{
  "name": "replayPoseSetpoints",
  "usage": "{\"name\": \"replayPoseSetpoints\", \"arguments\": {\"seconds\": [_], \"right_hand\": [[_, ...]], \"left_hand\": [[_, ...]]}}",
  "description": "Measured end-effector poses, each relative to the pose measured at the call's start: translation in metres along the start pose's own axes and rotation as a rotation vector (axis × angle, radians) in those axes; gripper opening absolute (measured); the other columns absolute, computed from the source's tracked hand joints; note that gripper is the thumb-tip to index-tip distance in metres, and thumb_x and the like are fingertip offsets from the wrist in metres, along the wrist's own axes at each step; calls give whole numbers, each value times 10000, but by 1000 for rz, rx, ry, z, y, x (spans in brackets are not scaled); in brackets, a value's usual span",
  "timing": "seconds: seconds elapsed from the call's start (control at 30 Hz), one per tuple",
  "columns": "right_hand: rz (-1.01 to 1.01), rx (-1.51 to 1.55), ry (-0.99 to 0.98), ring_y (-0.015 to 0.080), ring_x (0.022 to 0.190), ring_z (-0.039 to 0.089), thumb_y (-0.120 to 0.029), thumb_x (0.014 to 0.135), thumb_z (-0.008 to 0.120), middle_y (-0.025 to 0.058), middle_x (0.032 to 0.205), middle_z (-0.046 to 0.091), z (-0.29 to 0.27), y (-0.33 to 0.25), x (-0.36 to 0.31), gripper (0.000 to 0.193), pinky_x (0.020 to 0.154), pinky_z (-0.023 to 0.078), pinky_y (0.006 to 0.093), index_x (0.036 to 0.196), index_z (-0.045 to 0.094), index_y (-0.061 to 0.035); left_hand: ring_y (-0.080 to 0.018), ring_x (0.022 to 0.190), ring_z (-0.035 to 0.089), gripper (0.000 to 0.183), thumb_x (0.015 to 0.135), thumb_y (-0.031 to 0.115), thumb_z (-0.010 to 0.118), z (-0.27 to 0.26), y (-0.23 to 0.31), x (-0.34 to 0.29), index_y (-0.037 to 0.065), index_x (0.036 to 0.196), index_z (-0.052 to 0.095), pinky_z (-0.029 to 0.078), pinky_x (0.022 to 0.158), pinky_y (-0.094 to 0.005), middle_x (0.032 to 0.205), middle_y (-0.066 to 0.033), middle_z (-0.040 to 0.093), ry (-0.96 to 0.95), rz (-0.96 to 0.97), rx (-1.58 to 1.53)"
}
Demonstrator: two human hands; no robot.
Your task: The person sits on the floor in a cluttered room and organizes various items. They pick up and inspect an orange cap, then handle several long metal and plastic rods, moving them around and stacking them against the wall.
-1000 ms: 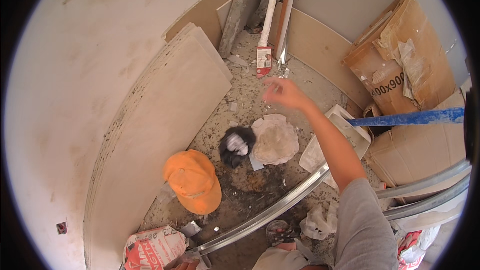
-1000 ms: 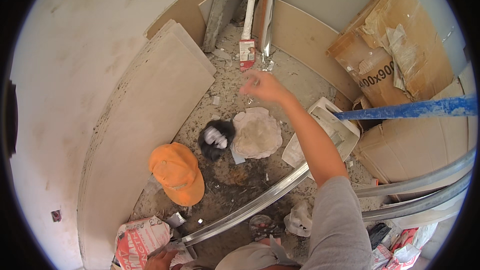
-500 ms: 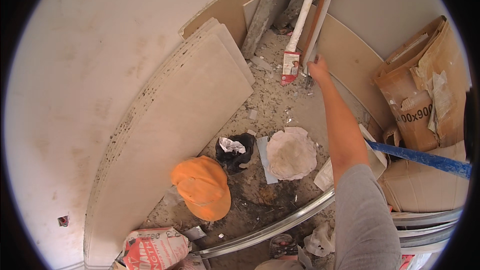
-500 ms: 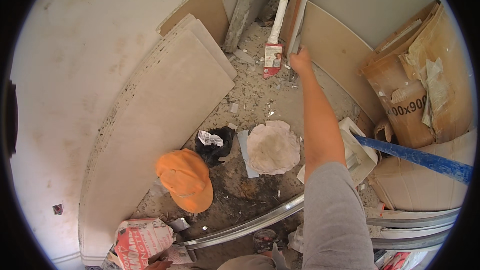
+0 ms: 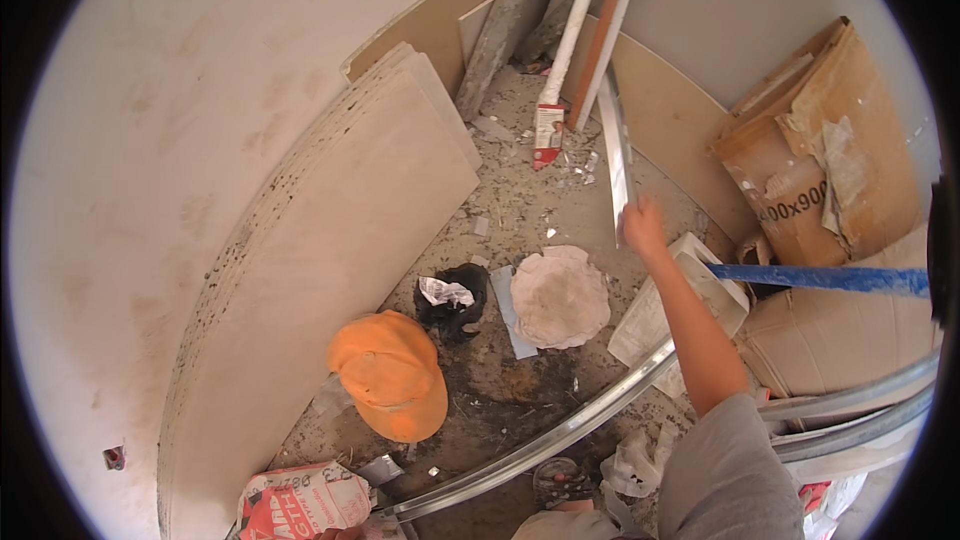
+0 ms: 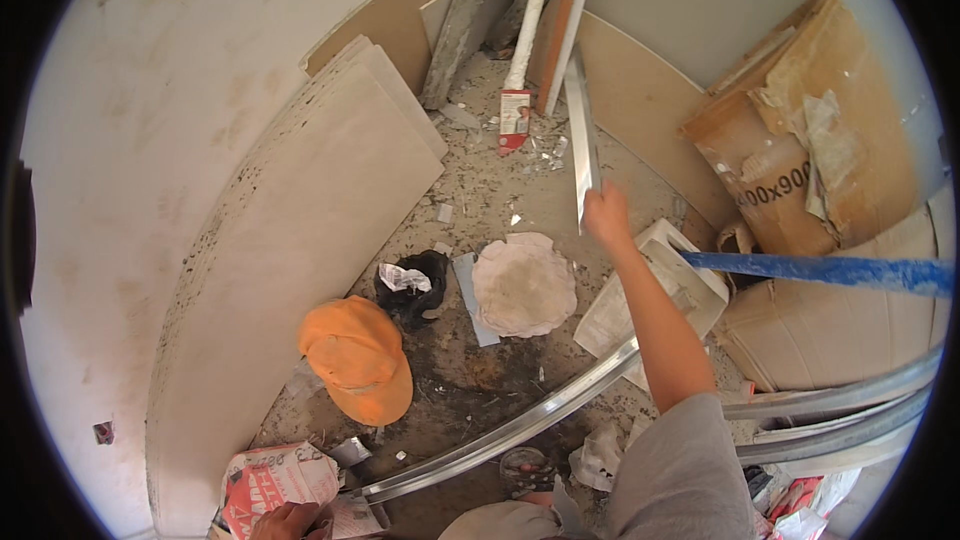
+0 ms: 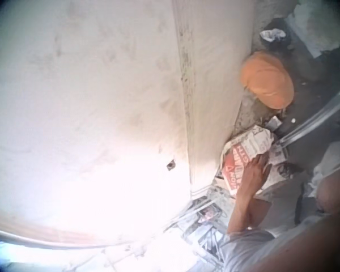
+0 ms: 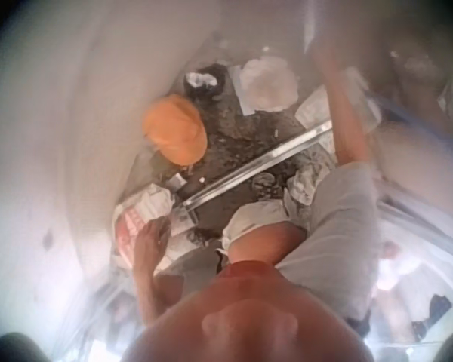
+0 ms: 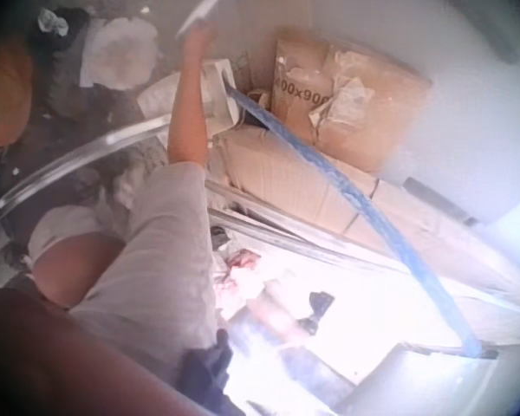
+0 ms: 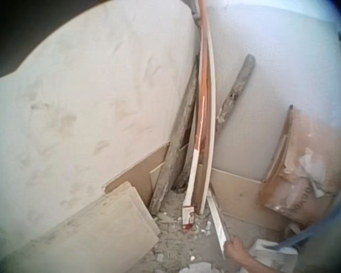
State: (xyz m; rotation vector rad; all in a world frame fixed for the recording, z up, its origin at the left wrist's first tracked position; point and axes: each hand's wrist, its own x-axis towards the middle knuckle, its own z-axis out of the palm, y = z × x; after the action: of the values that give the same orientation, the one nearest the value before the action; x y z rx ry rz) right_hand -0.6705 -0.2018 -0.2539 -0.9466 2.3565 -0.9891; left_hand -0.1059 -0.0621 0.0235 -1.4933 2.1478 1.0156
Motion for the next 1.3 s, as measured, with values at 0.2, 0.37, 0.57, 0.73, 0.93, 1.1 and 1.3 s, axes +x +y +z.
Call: {"name": "replayPoseSetpoints", "arguments": {"seconds": [0.2, 0.37, 0.57, 0.73, 0.93, 1.1, 1.3], "right_hand": [[-114, -243, 19, 474, 918, 590, -111, 832, 484, 322, 902, 585, -29, 25, -75, 273, 812, 463, 492, 995, 501, 108], [-154, -373, 107, 523, 953, 541, -39, 831, 434, 384, 1028, 530, 2, 12, -90, 260, 851, 449, 511, 1040, 451, 115], [-280, -560, -125, 500, 1006, 524, -55, 840, 407, 354, 1072, 508, 21, 12, -147, 302, 886, 442, 506, 1083, 447, 120], [-394, -544, -238, 495, 1007, 514, -25, 827, 466, 329, 1078, 502, 7, -4, -192, 246, 867, 452, 509, 1046, 448, 87], [-250, -483, 29, 503, 949, 545, 13, 774, 504, 350, 1040, 507, 3, 9, -128, 273, 829, 465, 522, 1032, 455, 86], [-167, -574, -53, 493, 954, 569, 0, 803, 496, 351, 1067, 512, 25, 4, -115, 306, 843, 474, 515, 1098, 462, 73], [-279, -601, -251, 496, 962, 561, -5, 814, 493, 348, 1073, 512, 23, -6, -172, 300, 855, 469, 511, 1103, 462, 69]], "left_hand": [[-402, 885, 591, 321, 826, 99, 605, 10, -4, 1, -11, 1127, 581, 478, 757, -472, 969, -212, 620, -46, 137, 70], [-400, 893, 593, 314, 831, 129, 611, 6, 1, -15, -25, 1102, 579, 481, 763, -463, 971, -217, 619, -19, 229, 129], [-403, 1049, 572, 407, 834, 153, 644, 6, -9, -54, -19, 1194, 563, 454, 898, -472, 1163, -235, 602, -54, 226, 35], [-404, 1036, 568, 418, 843, 164, 641, 8, -11, -81, 4, 1219, 555, 448, 894, -468, 1129, -229, 610, -64, 165, 34], [-405, 1004, 570, 427, 845, 154, 631, 7, -6, -92, 16, 1239, 542, 448, 869, -471, 1086, -223, 613, -69, 85, -37], [-413, 1021, 566, 428, 843, 145, 627, 11, -9, -88, 10, 1239, 538, 449, 869, -469, 1109, -227, 608, -65, 120, -21], [-426, 1023, 565, 423, 831, 130, 637, 7, -4, -83, 0, 1224, 547, 450, 878, -470, 1131, -241, 599, -75, 94, -49]]}}
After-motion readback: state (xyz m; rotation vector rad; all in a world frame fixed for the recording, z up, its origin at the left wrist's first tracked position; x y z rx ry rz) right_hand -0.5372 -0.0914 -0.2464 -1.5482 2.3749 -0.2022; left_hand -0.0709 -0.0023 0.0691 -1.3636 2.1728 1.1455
